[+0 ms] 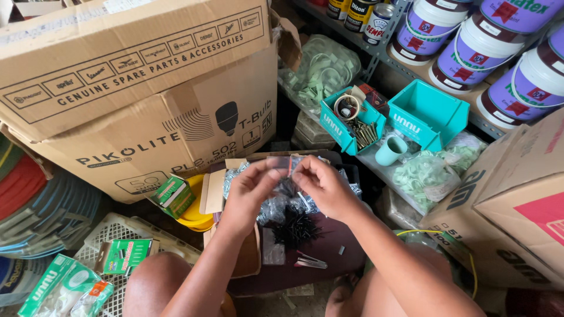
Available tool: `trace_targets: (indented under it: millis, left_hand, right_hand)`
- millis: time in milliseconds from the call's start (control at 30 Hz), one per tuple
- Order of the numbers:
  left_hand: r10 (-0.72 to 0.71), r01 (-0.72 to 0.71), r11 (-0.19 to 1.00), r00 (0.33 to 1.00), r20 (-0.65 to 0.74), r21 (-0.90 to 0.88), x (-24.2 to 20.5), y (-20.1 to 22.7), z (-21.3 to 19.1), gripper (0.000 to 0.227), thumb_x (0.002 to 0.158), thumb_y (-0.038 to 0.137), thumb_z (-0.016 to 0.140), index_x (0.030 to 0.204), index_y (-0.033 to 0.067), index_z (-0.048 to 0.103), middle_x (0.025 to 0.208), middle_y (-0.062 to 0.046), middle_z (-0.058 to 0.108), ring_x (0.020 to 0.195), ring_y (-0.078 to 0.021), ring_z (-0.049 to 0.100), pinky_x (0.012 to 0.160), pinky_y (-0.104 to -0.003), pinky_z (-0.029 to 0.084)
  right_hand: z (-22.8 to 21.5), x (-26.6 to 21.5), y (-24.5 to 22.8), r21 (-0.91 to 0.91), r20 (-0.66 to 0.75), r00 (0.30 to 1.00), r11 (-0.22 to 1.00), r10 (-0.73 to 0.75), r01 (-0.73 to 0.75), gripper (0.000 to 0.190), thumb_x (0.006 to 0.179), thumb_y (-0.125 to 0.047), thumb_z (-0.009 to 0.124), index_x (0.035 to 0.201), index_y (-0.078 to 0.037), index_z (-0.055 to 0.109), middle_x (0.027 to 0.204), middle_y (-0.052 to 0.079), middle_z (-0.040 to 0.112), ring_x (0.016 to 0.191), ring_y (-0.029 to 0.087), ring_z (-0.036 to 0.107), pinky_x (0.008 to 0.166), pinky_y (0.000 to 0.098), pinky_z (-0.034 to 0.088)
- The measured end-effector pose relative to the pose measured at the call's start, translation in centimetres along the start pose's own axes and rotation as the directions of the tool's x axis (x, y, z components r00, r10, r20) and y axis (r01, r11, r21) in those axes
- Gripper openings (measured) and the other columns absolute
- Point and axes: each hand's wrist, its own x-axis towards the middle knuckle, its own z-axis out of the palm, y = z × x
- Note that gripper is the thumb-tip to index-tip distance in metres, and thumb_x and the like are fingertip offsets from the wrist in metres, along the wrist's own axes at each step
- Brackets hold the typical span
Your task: The person sits on the floor and sorts small black fasteners from a plastic bag into a cardboard box. They repeatedly pick up fasteners with their hands and place them into the box among other packaged items.
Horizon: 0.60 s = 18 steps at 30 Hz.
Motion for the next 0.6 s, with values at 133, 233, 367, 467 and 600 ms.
trace_targets:
  millis: [133, 233, 367, 467, 600]
  left_hand:
    - [0.029, -0.03, 0.995, 0.999, 0.015, 0.1, 1.0, -2.1, -0.7, 0.01, 0.086, 0.01, 0.07, 0.094, 0.0043, 0.073, 0.07, -0.004, 0.069, 0.065, -0.004, 0.052, 0.06, -0.02, 0.049]
    - [0.053, -0.053, 0.997, 0.999, -0.002, 0.053, 0.9, -1.5, -0.4, 0.007, 0.088, 0.007, 0.067, 0.086, 0.0047, 0.073, 0.058, 0.002, 0.059, 0.058, -0.0031, 0.043, 0.056, -0.018, 0.038]
    - [0.057, -0.056, 0.995, 0.998, -0.015, 0.088, 0.9, -1.6, 0.0, 0.014, 0.091, 0.011, 0.065, 0.082, 0.007, 0.074, 0.055, 0.001, 0.054, 0.058, -0.0045, 0.041, 0.054, -0.02, 0.037]
    - [0.02, -0.015, 0.988, 0.999, -0.03, 0.156, 0.7, -2.4, 0.6, 0.012, 0.09, 0.014, 0.066, 0.086, 0.0086, 0.076, 0.061, -0.004, 0.066, 0.061, -0.0061, 0.051, 0.057, -0.023, 0.047]
    - [-0.045, 0.054, 0.983, 0.997, -0.058, 0.175, 0.6, -3.7, 1.1, 0.015, 0.091, 0.015, 0.063, 0.088, 0.0075, 0.076, 0.07, -0.009, 0.071, 0.066, -0.0116, 0.063, 0.063, -0.03, 0.057]
  right_hand:
    - [0.0, 0.0, 0.8, 0.031, -0.018, 1.0, 0.999, 0.019, -0.018, 0.009, 0.09, -0.011, 0.059, 0.094, -0.002, 0.06, 0.071, 0.008, 0.062, 0.064, 0.013, 0.063, 0.062, 0.0276, 0.056]
    - [0.2, -0.2, 0.4, 0.028, -0.046, 0.999, 1.0, 0.015, -0.014, 0.009, 0.09, -0.011, 0.06, 0.093, -0.003, 0.061, 0.07, 0.009, 0.061, 0.06, 0.015, 0.064, 0.06, 0.0288, 0.056]
    - [0.3, -0.6, 0.8, 0.019, -0.09, 0.996, 1.0, 0.005, -0.003, 0.008, 0.088, -0.01, 0.062, 0.091, -0.002, 0.062, 0.068, 0.009, 0.062, 0.059, 0.014, 0.064, 0.057, 0.0265, 0.055]
    - [0.3, -0.8, 2.2, 0.059, -0.117, 0.993, 0.998, -0.017, 0.024, 0.009, 0.086, -0.009, 0.065, 0.091, -0.002, 0.062, 0.069, 0.008, 0.063, 0.058, 0.012, 0.062, 0.055, 0.0245, 0.054]
    - [0.4, -0.9, 2.7, -0.029, -0.206, 0.976, 0.997, -0.07, 0.066, 0.01, 0.085, -0.008, 0.067, 0.092, -0.003, 0.063, 0.071, 0.008, 0.064, 0.058, 0.01, 0.061, 0.053, 0.0236, 0.052]
